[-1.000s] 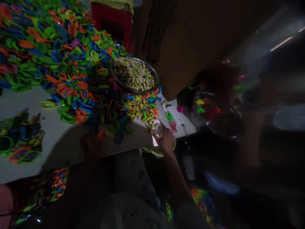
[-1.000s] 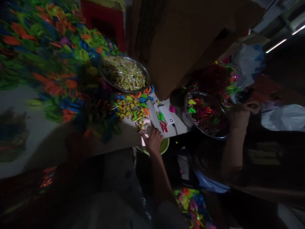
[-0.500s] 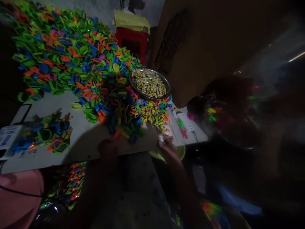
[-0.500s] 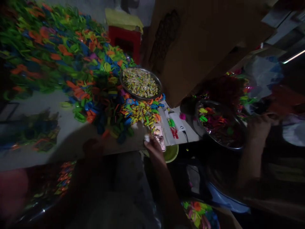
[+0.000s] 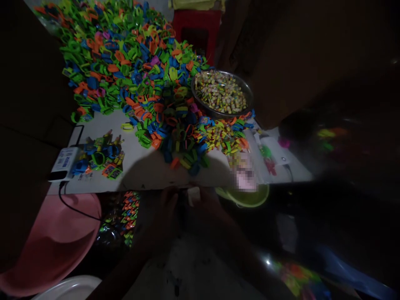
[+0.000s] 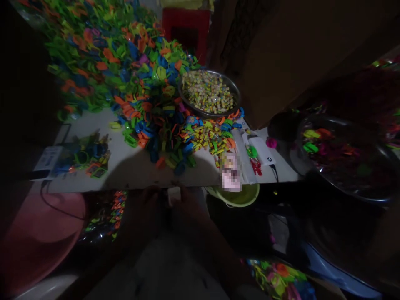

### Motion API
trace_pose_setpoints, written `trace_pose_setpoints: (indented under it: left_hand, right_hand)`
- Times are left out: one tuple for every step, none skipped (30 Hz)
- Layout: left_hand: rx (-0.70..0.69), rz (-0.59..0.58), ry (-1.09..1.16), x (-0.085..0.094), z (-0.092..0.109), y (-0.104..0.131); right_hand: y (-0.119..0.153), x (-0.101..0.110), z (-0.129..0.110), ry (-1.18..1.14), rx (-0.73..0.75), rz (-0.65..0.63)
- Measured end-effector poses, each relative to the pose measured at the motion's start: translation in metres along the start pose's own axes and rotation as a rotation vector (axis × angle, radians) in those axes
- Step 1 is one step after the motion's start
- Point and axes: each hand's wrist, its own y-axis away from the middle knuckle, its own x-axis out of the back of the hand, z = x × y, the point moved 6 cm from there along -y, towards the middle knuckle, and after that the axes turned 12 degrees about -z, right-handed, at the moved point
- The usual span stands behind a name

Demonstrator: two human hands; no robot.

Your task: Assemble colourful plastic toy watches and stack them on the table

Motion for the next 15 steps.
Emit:
trace_pose_setpoints:
  left_hand:
    - [-0.006,-0.022,0.013,-0.002,-0.001,-0.001]
    - [-0.013,-0.046,0.022,-0.004,0.000,-0.002]
    - [-0.017,-0.075,0.027,-0.007,0.002,-0.002]
    - [-0.019,-0.105,0.031,-0.010,0.005,-0.003]
    - [-0.019,-0.130,0.036,-0.013,0.009,-0.003]
    - [-0.009,-0.145,0.040,-0.015,0.012,-0.004]
    - [0.009,-0.154,0.040,-0.016,0.015,-0.005]
    - [0.031,-0.162,0.032,-0.017,0.017,-0.006]
    - [0.052,-0.169,0.021,-0.018,0.018,-0.007]
    - [0.070,-0.178,0.010,-0.019,0.018,-0.009]
    - [0.078,-0.192,-0.004,-0.019,0.018,-0.011]
    - [0.075,-0.206,-0.018,-0.019,0.017,-0.013]
    - [0.068,-0.216,-0.031,-0.018,0.015,-0.016]
    - [0.063,-0.218,-0.043,-0.015,0.013,-0.018]
    - [0.061,-0.216,-0.055,-0.013,0.011,-0.020]
  right_hand:
    - [0.001,-0.003,-0.002,-0.034,-0.008,-0.019]
    - [0.002,-0.005,-0.002,-0.066,-0.026,-0.038]
    - [0.003,-0.006,-0.002,-0.076,-0.046,-0.042]
    - [0.004,-0.005,-0.003,-0.051,-0.061,-0.018]
    - [0.004,-0.005,-0.003,-0.017,-0.074,-0.007]
    - [0.005,-0.005,-0.003,0.017,-0.083,-0.003]
    - [0.005,-0.006,-0.004,0.053,-0.084,0.000]
    - [0.005,-0.006,-0.005,0.095,-0.073,0.005]
    - [0.006,-0.007,-0.007,0.147,-0.052,0.016]
    - [0.007,-0.008,-0.009,0.204,-0.025,0.039]
    - [0.008,-0.008,-0.011,0.261,-0.003,0.069]
    - [0.009,-0.009,-0.012,0.309,0.011,0.094]
    - [0.010,-0.011,-0.012,0.344,0.013,0.115]
    - [0.011,-0.012,-0.012,0.363,0.001,0.136]
    - [0.012,-0.013,-0.011,0.364,-0.019,0.162]
